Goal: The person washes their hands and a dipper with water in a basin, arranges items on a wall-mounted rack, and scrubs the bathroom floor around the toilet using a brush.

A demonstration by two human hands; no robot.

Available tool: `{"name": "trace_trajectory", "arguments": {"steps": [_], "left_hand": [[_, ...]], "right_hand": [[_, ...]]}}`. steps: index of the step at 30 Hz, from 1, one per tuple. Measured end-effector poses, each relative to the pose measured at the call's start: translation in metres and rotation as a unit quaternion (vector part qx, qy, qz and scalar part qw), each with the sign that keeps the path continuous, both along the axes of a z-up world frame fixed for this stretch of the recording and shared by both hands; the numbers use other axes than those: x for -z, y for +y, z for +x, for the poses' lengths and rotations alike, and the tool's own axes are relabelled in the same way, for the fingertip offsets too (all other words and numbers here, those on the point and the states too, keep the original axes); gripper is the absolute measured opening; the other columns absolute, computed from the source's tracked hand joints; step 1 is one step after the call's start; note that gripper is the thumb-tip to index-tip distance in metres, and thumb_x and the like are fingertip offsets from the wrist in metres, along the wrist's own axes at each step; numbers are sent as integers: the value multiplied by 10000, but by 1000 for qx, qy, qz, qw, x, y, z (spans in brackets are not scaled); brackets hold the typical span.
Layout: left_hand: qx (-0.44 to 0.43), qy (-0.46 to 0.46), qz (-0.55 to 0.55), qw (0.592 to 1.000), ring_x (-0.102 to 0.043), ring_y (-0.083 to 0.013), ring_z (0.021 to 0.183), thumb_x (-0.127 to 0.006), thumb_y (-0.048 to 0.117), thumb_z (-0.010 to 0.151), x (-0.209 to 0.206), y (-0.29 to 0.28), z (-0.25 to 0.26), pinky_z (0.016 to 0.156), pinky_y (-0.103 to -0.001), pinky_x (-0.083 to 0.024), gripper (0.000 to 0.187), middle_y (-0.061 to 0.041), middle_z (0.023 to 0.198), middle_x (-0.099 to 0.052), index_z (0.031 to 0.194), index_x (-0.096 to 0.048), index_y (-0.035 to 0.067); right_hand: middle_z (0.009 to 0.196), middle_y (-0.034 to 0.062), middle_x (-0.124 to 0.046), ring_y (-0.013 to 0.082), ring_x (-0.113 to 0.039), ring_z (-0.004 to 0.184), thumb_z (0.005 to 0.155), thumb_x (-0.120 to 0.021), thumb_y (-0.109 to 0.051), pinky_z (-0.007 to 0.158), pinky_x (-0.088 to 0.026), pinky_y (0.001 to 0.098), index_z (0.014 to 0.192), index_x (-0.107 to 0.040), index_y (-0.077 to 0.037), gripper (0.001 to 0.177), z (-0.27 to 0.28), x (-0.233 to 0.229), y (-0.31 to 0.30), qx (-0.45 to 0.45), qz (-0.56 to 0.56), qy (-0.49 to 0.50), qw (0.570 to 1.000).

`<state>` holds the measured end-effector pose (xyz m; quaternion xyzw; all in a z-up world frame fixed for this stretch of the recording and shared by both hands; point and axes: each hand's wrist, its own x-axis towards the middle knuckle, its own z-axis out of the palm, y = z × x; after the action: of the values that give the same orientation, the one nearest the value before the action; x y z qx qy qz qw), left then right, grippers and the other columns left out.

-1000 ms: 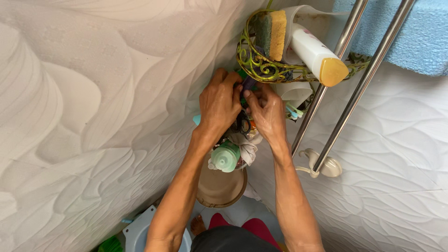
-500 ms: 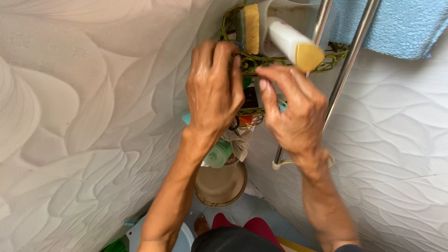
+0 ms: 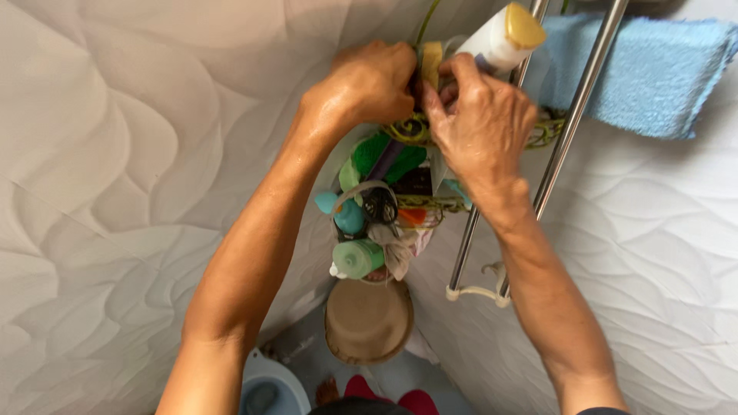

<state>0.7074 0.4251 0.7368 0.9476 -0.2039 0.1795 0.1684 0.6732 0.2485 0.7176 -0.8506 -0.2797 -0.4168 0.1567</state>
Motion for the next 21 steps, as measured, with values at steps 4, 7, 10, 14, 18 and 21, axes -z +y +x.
{"name": "trace_trajectory", "arguments": {"steps": [4, 7, 10, 14, 18, 21], "left_hand": [[-66, 171, 38, 982, -762, -325, 769, -661, 138, 772, -27, -5, -7, 725, -443, -587, 192, -208, 770, -743, 878, -723, -10], [-53, 249, -9, 967, -784, -307, 687, -620, 92, 774, -29, -3, -1, 626, -443, -614, 181, -212, 769, -744, 873, -685, -45], [-56, 209, -2, 976, -744, -330, 688, -625, 46, 775, -19, -6, 14, 584, -467, -557, 179, -245, 774, -717, 856, -697, -97], [-51, 202, 9, 978, -736, -291, 679, -656, 94, 795, -25, -9, 12, 564, -396, -571, 226, -217, 851, -730, 967, -692, -49], [-89, 335, -22, 938, -766, -223, 642, -674, 189, 866, -42, -12, 1, 569, -337, -596, 270, -172, 883, -767, 1045, -669, -14], [-112, 278, -58, 952, -744, -205, 624, -639, 139, 855, -37, -18, 2, 545, -336, -590, 200, -137, 887, -748, 984, -669, -10]], "right_hand": [[782, 45, -755, 242, -728, 666, 948, -808, -140, 561, -520, 381, 962, -663, -70, 162, 4, 7, 6, -17, 72, -20, 997], [765, 59, -737, 225, -721, 645, 952, -782, -99, 555, -523, 374, 967, -643, -58, 146, 11, 12, 3, -53, 104, -6, 993], [747, 59, -725, 218, -727, 648, 985, -760, -72, 583, -544, 358, 963, -622, -50, 141, 20, 17, -1, -83, 123, -5, 989], [723, 71, -701, 222, -724, 647, 1013, -726, -46, 591, -543, 351, 981, -578, -27, 153, 29, 20, -4, -97, 129, -31, 986], [691, 69, -681, 200, -705, 595, 1071, -658, -20, 560, -523, 337, 1037, -534, -11, 129, 31, 16, -5, -122, 120, -5, 985], [682, 74, -675, 200, -697, 584, 1078, -647, -23, 556, -514, 341, 1045, -516, -11, 136, 32, 12, -6, -132, 111, 7, 985]]}}
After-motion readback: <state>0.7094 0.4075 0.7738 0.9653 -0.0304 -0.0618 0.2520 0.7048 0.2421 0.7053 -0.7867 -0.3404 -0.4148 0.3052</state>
